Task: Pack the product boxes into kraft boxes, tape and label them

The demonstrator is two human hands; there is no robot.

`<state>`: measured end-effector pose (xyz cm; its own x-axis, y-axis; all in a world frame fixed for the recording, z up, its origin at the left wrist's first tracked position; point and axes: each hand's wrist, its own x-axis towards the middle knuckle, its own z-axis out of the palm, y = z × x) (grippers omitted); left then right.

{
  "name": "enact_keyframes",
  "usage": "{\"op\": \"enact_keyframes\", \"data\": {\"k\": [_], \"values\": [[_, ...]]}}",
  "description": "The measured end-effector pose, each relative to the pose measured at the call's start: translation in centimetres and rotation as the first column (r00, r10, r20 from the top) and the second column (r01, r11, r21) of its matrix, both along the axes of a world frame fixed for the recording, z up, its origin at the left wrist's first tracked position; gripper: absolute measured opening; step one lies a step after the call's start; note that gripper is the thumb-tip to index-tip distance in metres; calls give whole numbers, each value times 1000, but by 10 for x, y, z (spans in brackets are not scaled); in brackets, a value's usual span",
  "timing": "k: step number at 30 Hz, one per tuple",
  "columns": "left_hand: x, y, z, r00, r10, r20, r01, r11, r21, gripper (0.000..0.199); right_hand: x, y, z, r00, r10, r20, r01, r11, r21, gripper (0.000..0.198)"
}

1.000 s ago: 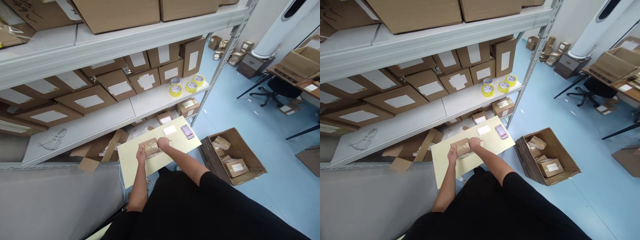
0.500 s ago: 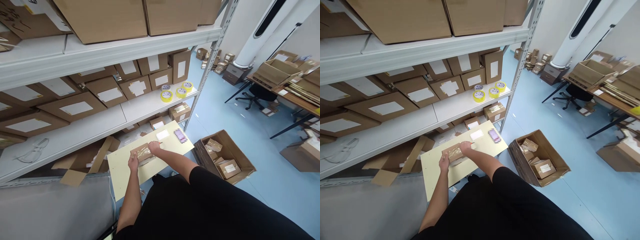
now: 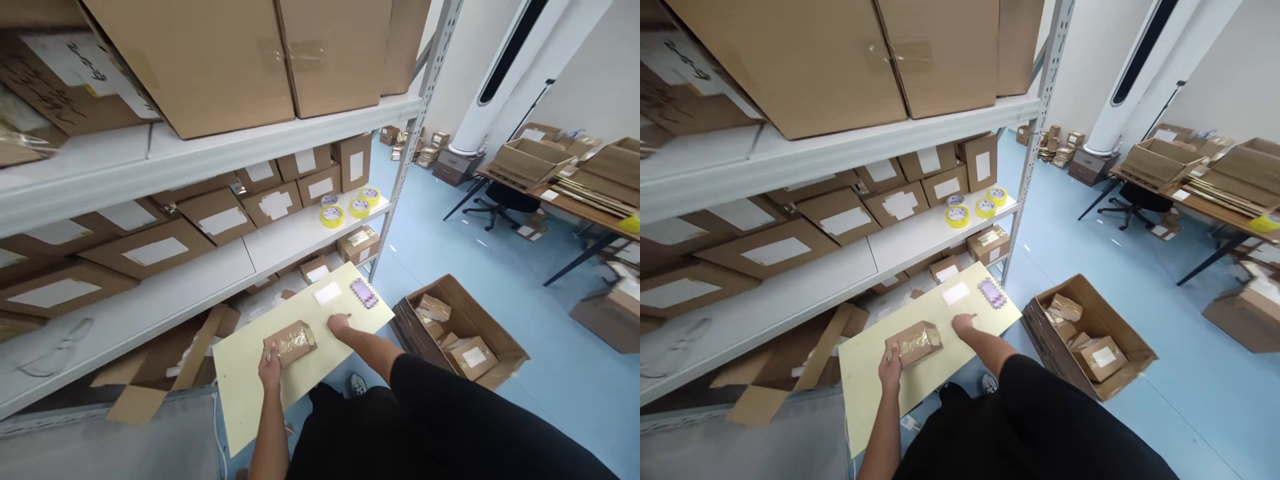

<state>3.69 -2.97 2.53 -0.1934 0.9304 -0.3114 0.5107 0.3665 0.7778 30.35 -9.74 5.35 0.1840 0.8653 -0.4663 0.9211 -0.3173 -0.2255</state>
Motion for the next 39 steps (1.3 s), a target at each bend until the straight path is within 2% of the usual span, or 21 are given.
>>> {"op": "enact_keyframes", "data": {"k": [2, 7, 10, 12, 14, 17, 20, 22, 25, 27, 29, 32, 35, 37, 39], "values": [[1, -2, 2, 998, 34, -48, -33, 999, 15, 53, 7, -12, -16, 996, -92, 15, 92, 996, 19, 35], [9, 8, 3, 1000, 14, -6, -14, 1000, 2, 54, 38, -53, -54, 970, -242, 3, 241, 965, 105, 48], [13, 7, 5, 1000, 28, 0, -28, 1000, -3, 57, 56, -65, -63, 939, -335, -74, 342, 931, 131, 59], [15, 4, 9, 999, 22, 28, -22, 1000, 7, 57, 58, -62, -62, 904, -388, -177, 416, 894, 164, 55], [19, 1, 13, 999, 29, 20, -29, 1000, -2, 54, 45, -50, -57, 865, -396, -307, 463, 867, 185, 47], [24, 0, 21, 1000, 28, 13, -28, 1000, -8, 51, 1, -25, -46, 810, -318, -493, 445, 881, 162, 44], [27, -4, 27, 998, 57, 40, -57, 998, -21, 54, -48, -3, -28, 591, -195, -783, 425, 900, 97, 46], [28, -8, 29, 988, 48, 147, -46, 999, -22, 60, -64, 4, -16, 528, -162, -834, 404, 911, 79, 47], [23, -15, 30, 939, -75, 334, 57, 996, 62, 72, -57, 5, -4, 528, -178, -831, 399, 915, 57, 49], [17, -17, 29, 917, -167, 363, 136, 985, 110, 78, -43, 1, -3, 545, -191, -816, 422, 904, 71, 51], [10, -18, 26, 914, -203, 351, 174, 978, 113, 77, -32, -6, -7, 581, -222, -783, 439, 896, 72, 53], [4, -20, 18, 924, -175, 340, 162, 984, 68, 71, -23, -15, -15, 659, -275, -700, 439, 896, 60, 58], [11, -21, 10, 941, -190, 280, 196, 981, 8, 71, -17, -17, -18, 687, -279, -672, 447, 890, 87, 60], [23, -18, 6, 937, -286, 202, 287, 958, 24, 70, -10, -13, -17, 683, -277, -676, 469, 876, 114, 61], [41, -12, 2, 900, -429, 80, 426, 903, 52, 71, -1, -6, -14, 679, -282, -678, 490, 861, 133, 61]]}}
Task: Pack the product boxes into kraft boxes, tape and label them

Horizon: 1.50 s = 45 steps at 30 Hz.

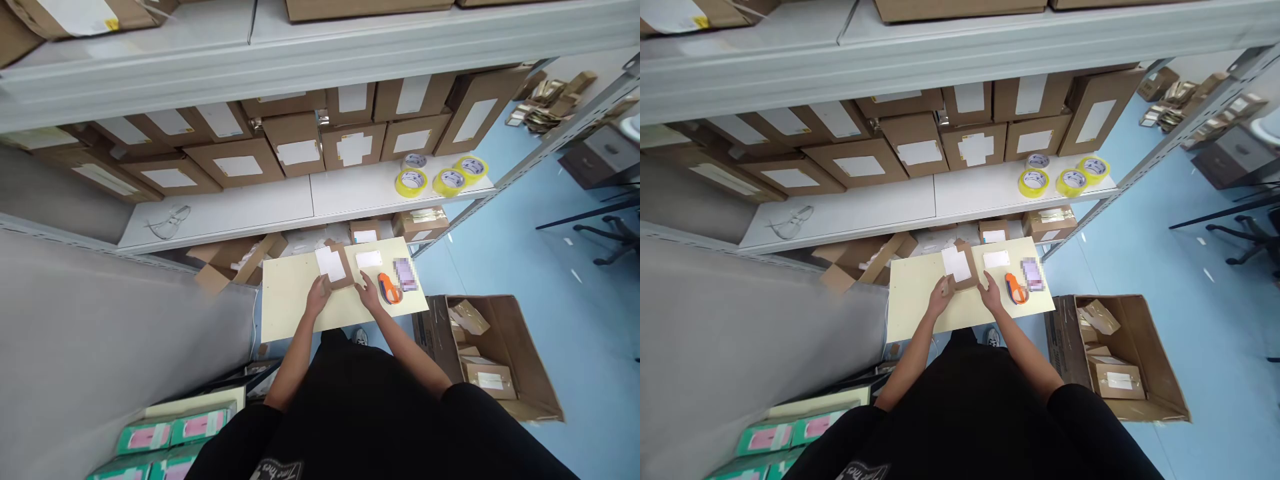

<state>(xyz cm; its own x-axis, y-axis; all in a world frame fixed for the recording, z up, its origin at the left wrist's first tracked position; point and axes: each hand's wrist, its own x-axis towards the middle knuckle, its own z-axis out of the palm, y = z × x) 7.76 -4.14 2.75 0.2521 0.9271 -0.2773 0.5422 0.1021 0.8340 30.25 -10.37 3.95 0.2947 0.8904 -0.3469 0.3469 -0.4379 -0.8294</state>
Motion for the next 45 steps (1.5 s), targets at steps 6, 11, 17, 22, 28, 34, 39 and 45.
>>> {"op": "enact_keyframes", "data": {"k": [6, 11, 17, 22, 28, 34, 39, 45], "values": [[48, 20, -7, 811, -374, -449, 399, 916, -43, 86, 33, 26, 1, 994, -108, 13, 109, 993, -48, 61], [40, 10, -11, 694, -458, -556, 488, 867, -105, 85, 67, 63, -16, 979, -123, 160, 143, 982, -122, 63], [19, -4, -16, 648, -549, -528, 524, 825, -215, 97, 105, 115, -49, 935, 19, 354, 114, 930, -350, 59], [20, 16, -15, 566, -698, -439, 561, 716, -415, 112, 117, 136, -74, 920, 47, 390, 156, 867, -473, 54], [16, 32, -22, 561, -752, -345, 580, 655, -485, 119, 108, 150, -93, 891, 27, 454, 235, 827, -511, 73], [14, 39, -28, 526, -791, -313, 597, 605, -526, 123, 107, 148, -90, 882, 1, 471, 249, 847, -469, 57], [21, 46, -25, 488, -813, -318, 577, 574, -581, 129, 115, 138, -71, 879, -24, 476, 228, 898, -376, 29], [23, 48, -17, 502, -798, -332, 567, 594, -571, 127, 114, 117, -35, 910, -56, 411, 169, 955, -243, 19]]}}
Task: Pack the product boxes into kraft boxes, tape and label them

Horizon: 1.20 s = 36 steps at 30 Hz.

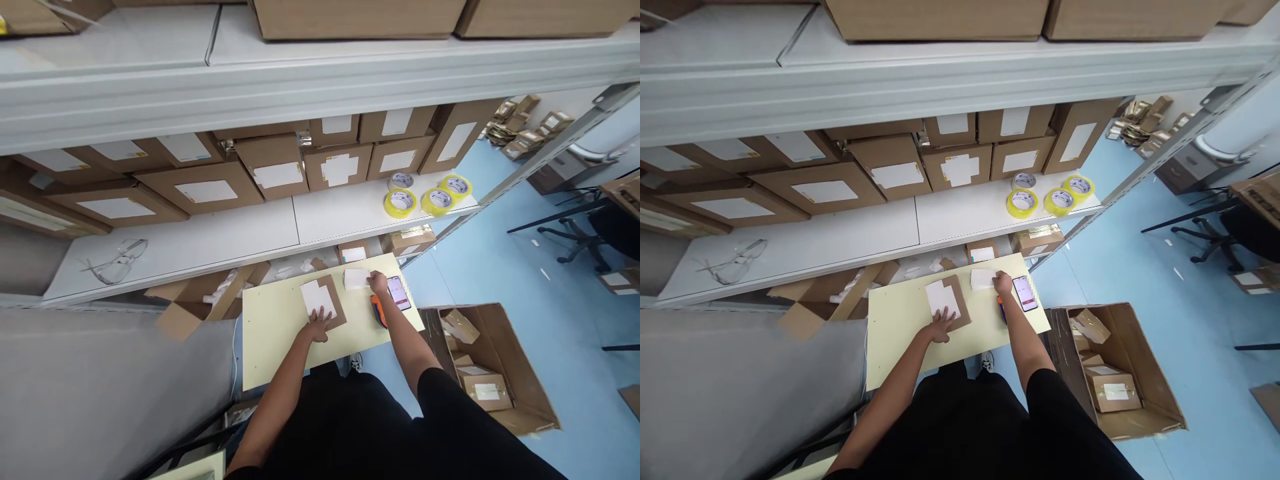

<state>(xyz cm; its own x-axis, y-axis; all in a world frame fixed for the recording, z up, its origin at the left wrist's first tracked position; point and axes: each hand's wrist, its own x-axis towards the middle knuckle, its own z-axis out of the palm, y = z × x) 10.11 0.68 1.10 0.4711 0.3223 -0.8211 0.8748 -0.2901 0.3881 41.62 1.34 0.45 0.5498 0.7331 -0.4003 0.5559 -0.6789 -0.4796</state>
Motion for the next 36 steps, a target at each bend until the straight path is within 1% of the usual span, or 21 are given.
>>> {"op": "enact_keyframes", "data": {"k": [2, 4, 7, 9, 10, 11, 12, 13, 15, 17, 18, 20, 22, 25, 27, 28, 30, 31, 33, 35, 36], "values": [[0, 0, 7, 999, -28, -19, 29, 999, 18, 121, -3, -13, 13, 1000, 0, -8, 1, 998, 56, 19], [2, 1, 17, 999, -22, -39, 23, 999, 46, 112, -7, -29, 25, 999, -17, -39, 23, 988, 152, 22], [16, 4, 36, 993, 119, 4, -118, 978, 172, 82, -13, -57, 36, 986, -43, -163, 101, 927, 362, 24], [35, 10, 51, 972, 215, 94, -233, 931, 283, 61, -16, -76, 42, 966, -57, -252, 170, 876, 451, 31], [46, 14, 59, 964, 228, 138, -261, 910, 321, 57, -17, -85, 44, 953, -64, -295, 206, 853, 480, 36], [58, 20, 66, 940, 255, 228, -323, 879, 351, 55, -17, -93, 47, 937, -66, -342, 241, 832, 500, 40], [70, 25, 74, 906, 250, 341, -371, 857, 359, 55, -17, -100, 50, 918, -65, -391, 276, 812, 513, 43], [82, 32, 80, 870, 214, 443, -384, 859, 339, 56, -17, -107, 53, 893, -61, -445, 314, 794, 521, 46], [102, 46, 91, 793, 136, 593, -353, 897, 266, 52, -14, -119, 60, 825, -56, -562, 400, 760, 512, 49], [117, 60, 99, 728, 108, 677, -296, 940, 169, 42, -8, -128, 68, 738, -66, -671, 496, 727, 475, 51], [123, 67, 103, 710, 116, 694, -263, 959, 109, 40, -5, -133, 72, 697, -74, -713, 537, 713, 451, 52], [132, 78, 108, 721, 140, 679, -179, 984, -13, 43, 1, -139, 80, 634, -91, -768, 597, 690, 410, 52], [139, 85, 113, 767, 141, 626, -95, 990, -106, 44, 4, -144, 86, 594, -100, -798, 633, 671, 387, 51], [145, 92, 118, 802, 152, 578, -54, 982, -183, 43, 7, -148, 91, 555, -103, -825, 668, 646, 369, 54], [144, 96, 119, 789, 211, 577, -94, 970, -226, 42, 11, -150, 91, 539, -138, -831, 708, 608, 359, 56], [142, 98, 119, 770, 254, 585, -135, 961, -240, 42, 15, -152, 92, 531, -167, -830, 736, 577, 355, 57], [138, 102, 117, 702, 352, 619, -241, 935, -258, 42, 23, -156, 94, 515, -209, -831, 776, 525, 349, 57], [137, 103, 116, 663, 393, 637, -291, 919, -265, 43, 26, -158, 97, 511, -210, -834, 782, 517, 349, 57], [139, 101, 113, 611, 440, 658, -350, 896, -274, 45, 29, -159, 104, 517, -164, -840, 765, 529, 367, 53], [144, 93, 112, 616, 442, 652, -376, 892, -250, 48, 25, -156, 113, 525, -106, -844, 745, 536, 397, 47], [147, 86, 112, 622, 433, 653, -396, 893, -215, 52, 21, -153, 118, 531, -85, -843, 740, 531, 412, 43]]}}
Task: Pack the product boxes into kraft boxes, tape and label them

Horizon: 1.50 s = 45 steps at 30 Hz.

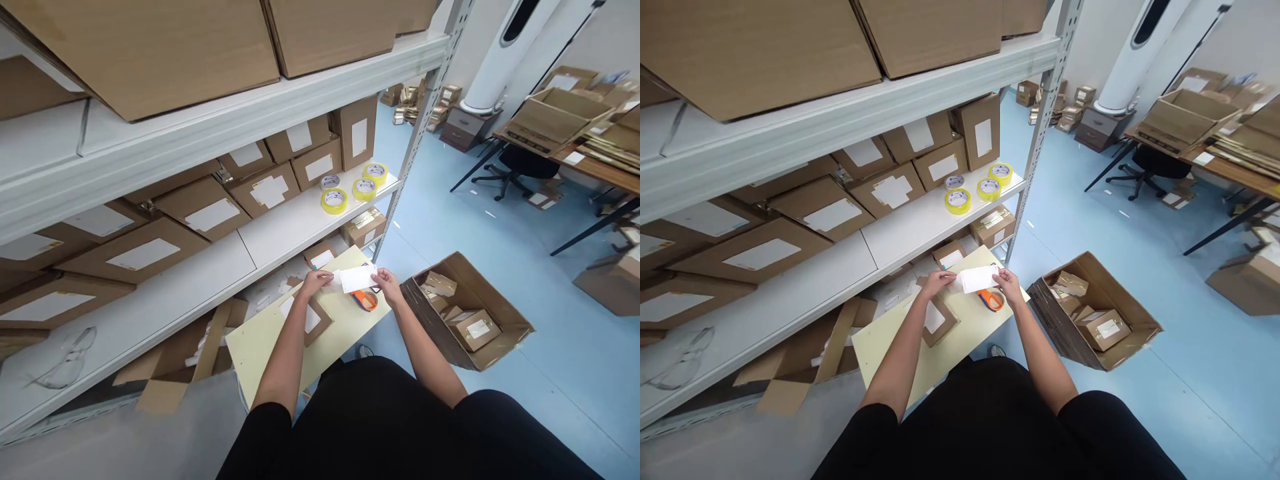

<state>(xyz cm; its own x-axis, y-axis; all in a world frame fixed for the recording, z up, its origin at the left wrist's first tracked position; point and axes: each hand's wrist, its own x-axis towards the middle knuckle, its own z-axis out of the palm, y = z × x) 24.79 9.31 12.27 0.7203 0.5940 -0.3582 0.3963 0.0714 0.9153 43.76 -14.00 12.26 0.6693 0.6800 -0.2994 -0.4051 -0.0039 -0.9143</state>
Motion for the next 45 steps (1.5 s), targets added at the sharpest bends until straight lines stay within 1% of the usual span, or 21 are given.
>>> {"op": "enact_keyframes", "data": {"k": [3, 4, 5, 6, 8, 10, 11, 12, 14, 16, 17, 18, 20, 22, 25, 29, 34, 38, 41, 43, 45], "values": [[0, -26, 4, 992, 125, -12, -122, 983, 139, 61, -14, 10, 11, 998, 40, 54, -41, 999, 23, 31], [-5, -36, 7, 986, 169, 12, -169, 972, 162, 60, -18, 12, 14, 993, 77, 91, -78, 997, 13, 27], [-11, -47, 9, 980, 194, 41, -198, 968, 155, 58, -22, 14, 16, 983, 123, 136, -123, 992, -4, 23], [-18, -59, 12, 978, 198, 68, -205, 971, 121, 58, -24, 16, 18, 968, 174, 183, -172, 985, -25, 20], [-36, -84, 16, 989, 92, 113, -98, 994, 48, 56, -30, 19, 23, 922, 280, 268, -274, 960, -57, 17], [-52, -108, 20, 994, 35, 103, -39, 999, 38, 48, -37, 24, 30, 872, 368, 323, -369, 927, -59, 22], [-59, -118, 23, 996, 41, 85, -45, 998, 46, 46, -42, 26, 34, 854, 400, 334, -408, 912, -48, 26], [-65, -127, 25, 995, 75, 70, -79, 995, 54, 46, -47, 29, 38, 843, 420, 336, -435, 900, -32, 31], [-74, -137, 34, 978, 191, 79, -194, 980, 37, 49, -60, 33, 45, 854, 413, 316, -438, 899, 9, 42], [-81, -140, 45, 933, 334, 136, -331, 943, -41, 47, -72, 33, 50, 884, 381, 271, -405, 913, 39, 47], [-84, -139, 52, 902, 399, 166, -390, 917, -86, 48, -77, 32, 51, 892, 383, 242, -403, 914, 39, 46], [-87, -139, 59, 867, 461, 192, -445, 887, -120, 51, -81, 29, 52, 890, 404, 213, -419, 907, 30, 44], [-93, -138, 72, 797, 559, 228, -541, 829, -144, 54, -87, 23, 54, 860, 486, 157, -493, 870, 9, 40], [-98, -141, 83, 748, 617, 246, -604, 786, -134, 54, -92, 17, 56, 823, 555, 123, -560, 828, 7, 37], [-103, -149, 93, 710, 655, 257, -653, 750, -106, 51, -99, 9, 62, 804, 585, 105, -592, 805, 44, 36], [-105, -161, 100, 689, 671, 274, -683, 727, -66, 53, -103, 3, 74, 787, 602, 133, -614, 786, 71, 35], [-104, -168, 105, 686, 673, 278, -685, 726, -68, 54, -102, -2, 85, 788, 596, 152, -611, 787, 81, 31], [-105, -169, 105, 689, 667, 283, -675, 733, -84, 55, -102, -4, 88, 787, 597, 154, -612, 787, 77, 29], [-104, -169, 102, 718, 639, 275, -647, 759, -72, 56, -102, -6, 90, 780, 605, 160, -622, 777, 94, 32], [-102, -170, 101, 746, 632, 211, -647, 762, 3, 58, -102, -8, 94, 774, 613, 157, -632, 766, 119, 33], [-100, -173, 105, 753, 646, 128, -658, 729, 190, 61, -102, -9, 98, 768, 621, 158, -640, 754, 147, 35]]}}
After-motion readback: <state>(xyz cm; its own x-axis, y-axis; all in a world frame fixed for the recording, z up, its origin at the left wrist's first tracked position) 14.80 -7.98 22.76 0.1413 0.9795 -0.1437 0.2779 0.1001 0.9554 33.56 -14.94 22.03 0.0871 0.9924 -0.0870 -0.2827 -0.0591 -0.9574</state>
